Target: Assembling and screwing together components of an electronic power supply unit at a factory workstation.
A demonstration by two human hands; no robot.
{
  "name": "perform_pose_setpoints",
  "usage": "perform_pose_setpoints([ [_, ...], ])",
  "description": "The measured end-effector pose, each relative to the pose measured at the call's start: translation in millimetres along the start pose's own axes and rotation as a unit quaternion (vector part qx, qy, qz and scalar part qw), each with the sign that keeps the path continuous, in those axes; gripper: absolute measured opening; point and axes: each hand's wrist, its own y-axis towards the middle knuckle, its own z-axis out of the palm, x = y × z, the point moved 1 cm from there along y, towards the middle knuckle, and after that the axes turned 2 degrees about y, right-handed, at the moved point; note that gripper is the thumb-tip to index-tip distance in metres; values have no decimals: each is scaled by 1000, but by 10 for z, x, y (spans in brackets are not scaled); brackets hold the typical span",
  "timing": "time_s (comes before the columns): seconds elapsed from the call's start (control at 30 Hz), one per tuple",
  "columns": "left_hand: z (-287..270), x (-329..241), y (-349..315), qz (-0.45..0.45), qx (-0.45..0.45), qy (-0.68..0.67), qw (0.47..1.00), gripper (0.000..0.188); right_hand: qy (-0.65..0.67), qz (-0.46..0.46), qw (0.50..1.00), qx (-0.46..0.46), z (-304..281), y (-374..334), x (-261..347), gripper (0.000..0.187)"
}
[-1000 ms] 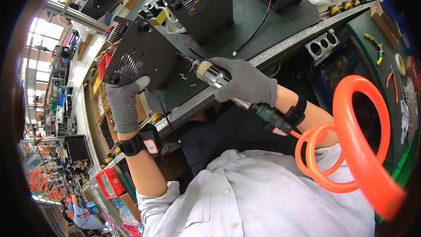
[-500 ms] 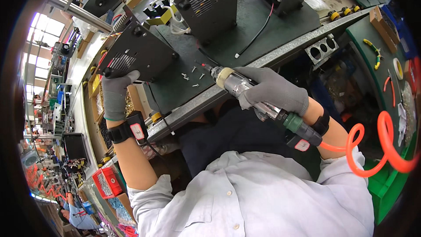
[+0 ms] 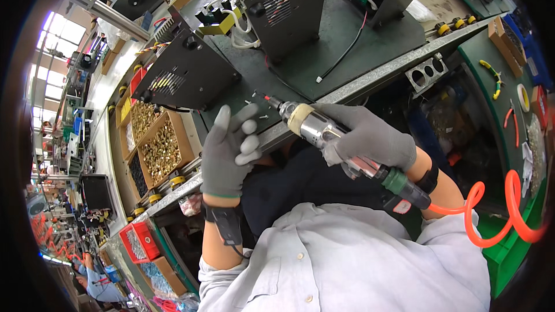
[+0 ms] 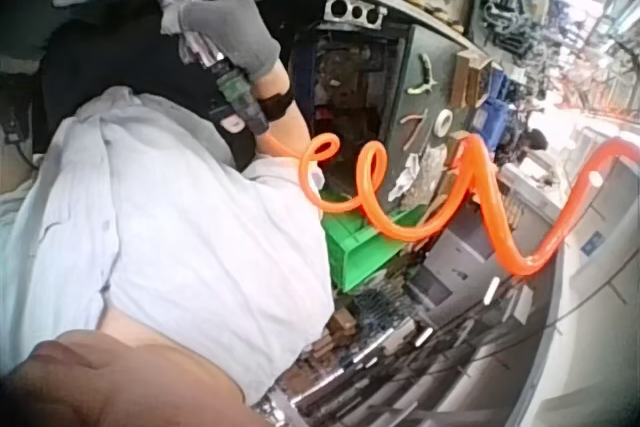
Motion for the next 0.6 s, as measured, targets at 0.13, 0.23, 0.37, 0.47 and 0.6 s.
perform_pose_setpoints([
  [0.13,62,120,315,-42,104,-125,986,37,60,-11,998,19,61,-192,-4,84],
  [0.23,148,157,377,-20,153,-157,975,33,93,-23,995,19,51,-327,-12,97],
  [0.37,308,142,365,9,160,-127,979,35,88,-39,995,27,-28,-404,-64,96],
  [0.47,335,60,311,61,30,-1,998,38,116,-85,989,23,-121,-383,-159,80],
  [0.6,199,-168,213,226,-152,382,883,29,156,-49,986,5,-346,-409,-313,95],
])
